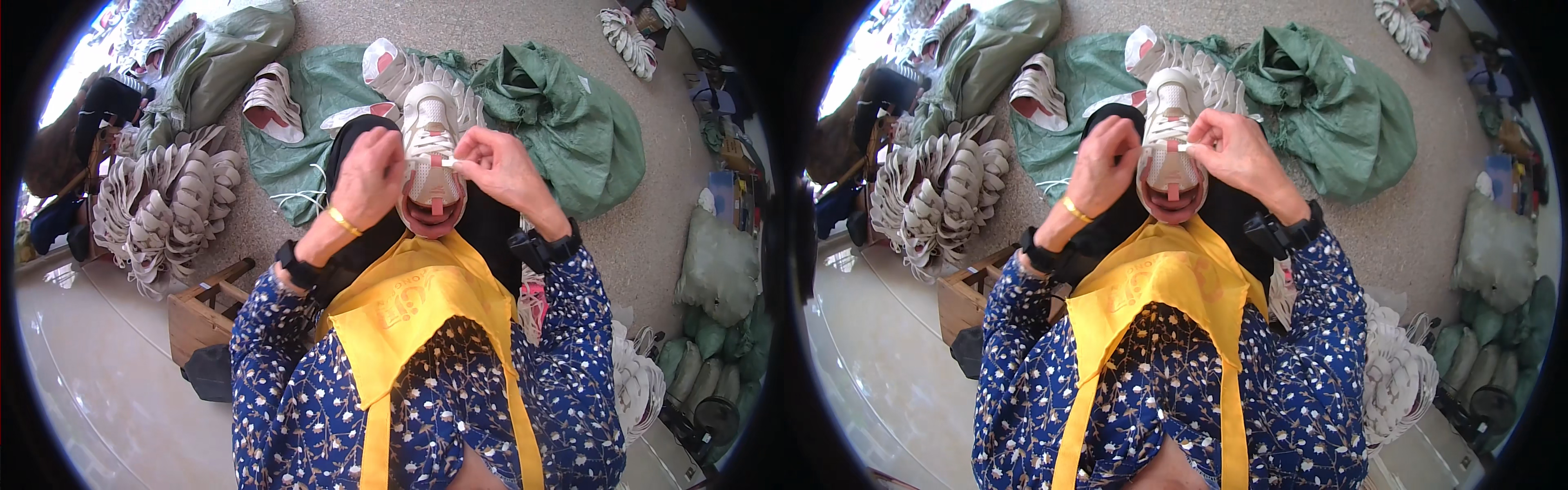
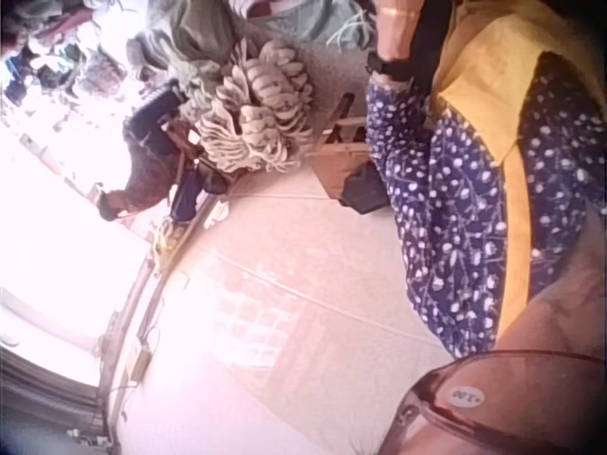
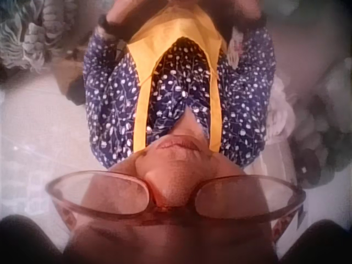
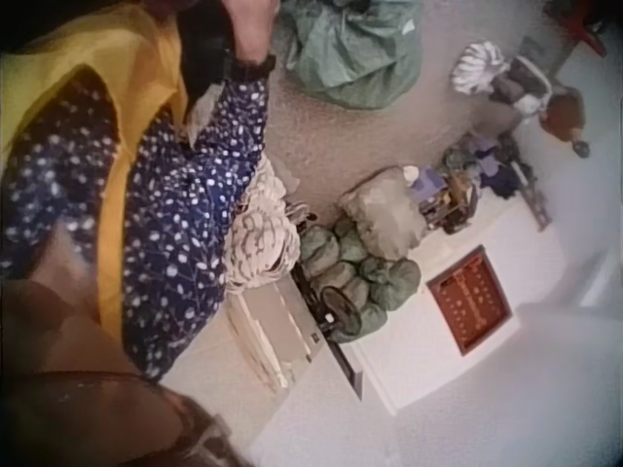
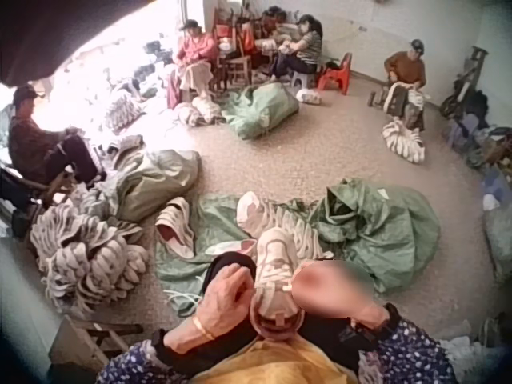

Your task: The person sits on the floor and laces a white sneaker held on their lap. They thread the white shoelaces through the eyelets, pull them tight, and tie a knot.

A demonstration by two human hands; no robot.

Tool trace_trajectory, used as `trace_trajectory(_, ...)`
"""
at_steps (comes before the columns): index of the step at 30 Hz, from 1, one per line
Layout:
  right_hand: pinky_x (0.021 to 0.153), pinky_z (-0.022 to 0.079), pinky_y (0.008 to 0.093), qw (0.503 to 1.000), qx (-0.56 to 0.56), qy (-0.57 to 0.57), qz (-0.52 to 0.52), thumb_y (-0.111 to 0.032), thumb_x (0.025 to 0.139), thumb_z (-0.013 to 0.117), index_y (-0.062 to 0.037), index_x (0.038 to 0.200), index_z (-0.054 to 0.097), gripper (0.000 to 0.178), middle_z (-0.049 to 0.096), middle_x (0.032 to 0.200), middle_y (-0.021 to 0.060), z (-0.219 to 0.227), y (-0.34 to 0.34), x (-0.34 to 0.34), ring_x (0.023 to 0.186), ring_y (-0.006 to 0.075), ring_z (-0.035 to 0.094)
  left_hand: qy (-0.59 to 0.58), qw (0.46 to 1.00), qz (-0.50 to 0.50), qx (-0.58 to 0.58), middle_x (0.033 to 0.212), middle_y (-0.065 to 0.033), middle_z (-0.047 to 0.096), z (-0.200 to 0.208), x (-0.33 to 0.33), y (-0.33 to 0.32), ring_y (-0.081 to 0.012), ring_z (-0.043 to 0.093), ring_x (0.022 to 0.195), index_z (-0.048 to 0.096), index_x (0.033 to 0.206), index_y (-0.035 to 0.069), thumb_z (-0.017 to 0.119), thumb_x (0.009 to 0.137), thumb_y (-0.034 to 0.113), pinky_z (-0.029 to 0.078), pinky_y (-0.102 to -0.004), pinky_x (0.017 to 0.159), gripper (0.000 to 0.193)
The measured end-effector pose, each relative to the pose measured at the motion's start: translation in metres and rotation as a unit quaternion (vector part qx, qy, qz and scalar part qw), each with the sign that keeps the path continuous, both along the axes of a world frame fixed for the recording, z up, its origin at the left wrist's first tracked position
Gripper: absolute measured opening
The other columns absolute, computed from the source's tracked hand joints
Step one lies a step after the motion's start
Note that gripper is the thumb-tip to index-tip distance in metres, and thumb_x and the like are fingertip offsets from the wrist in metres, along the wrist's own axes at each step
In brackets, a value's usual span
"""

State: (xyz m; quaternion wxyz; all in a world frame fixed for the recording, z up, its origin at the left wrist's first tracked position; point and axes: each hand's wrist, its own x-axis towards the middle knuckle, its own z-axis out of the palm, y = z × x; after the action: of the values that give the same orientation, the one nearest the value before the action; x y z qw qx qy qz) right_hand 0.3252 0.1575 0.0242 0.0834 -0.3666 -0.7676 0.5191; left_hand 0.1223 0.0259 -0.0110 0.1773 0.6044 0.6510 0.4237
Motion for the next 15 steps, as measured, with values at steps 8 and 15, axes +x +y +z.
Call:
trace_trajectory(8,0.055,0.044,0.0231,0.999,0.006,0.029,0.030,-0.008,0.084,0.075,-0.0010,0.095,0.066,0.015,0.064,0.076,-0.0014,0.028,0.021,0.012,0.061,0.0033,0.053,0.101,0.973,0.158,-0.138,0.079,-0.0134,0.055,-0.006,-0.125,-0.087,-0.0296,0.059,0.072,0.056,0.084,0.001,0.064,0.083,0.001,0.048,-0.0406,0.066,0.008)
trace_trajectory(15,0.059,0.050,0.0314,0.989,0.129,0.041,0.064,0.001,0.081,0.070,0.0008,0.098,0.063,0.018,0.067,0.088,0.0091,0.012,-0.007,0.002,0.063,0.0172,0.064,0.264,0.850,0.316,-0.329,0.087,-0.0213,0.061,-0.094,-0.224,-0.217,-0.0414,0.061,0.086,0.061,0.090,0.003,0.061,0.086,0.008,0.048,-0.0502,0.077,0.007)
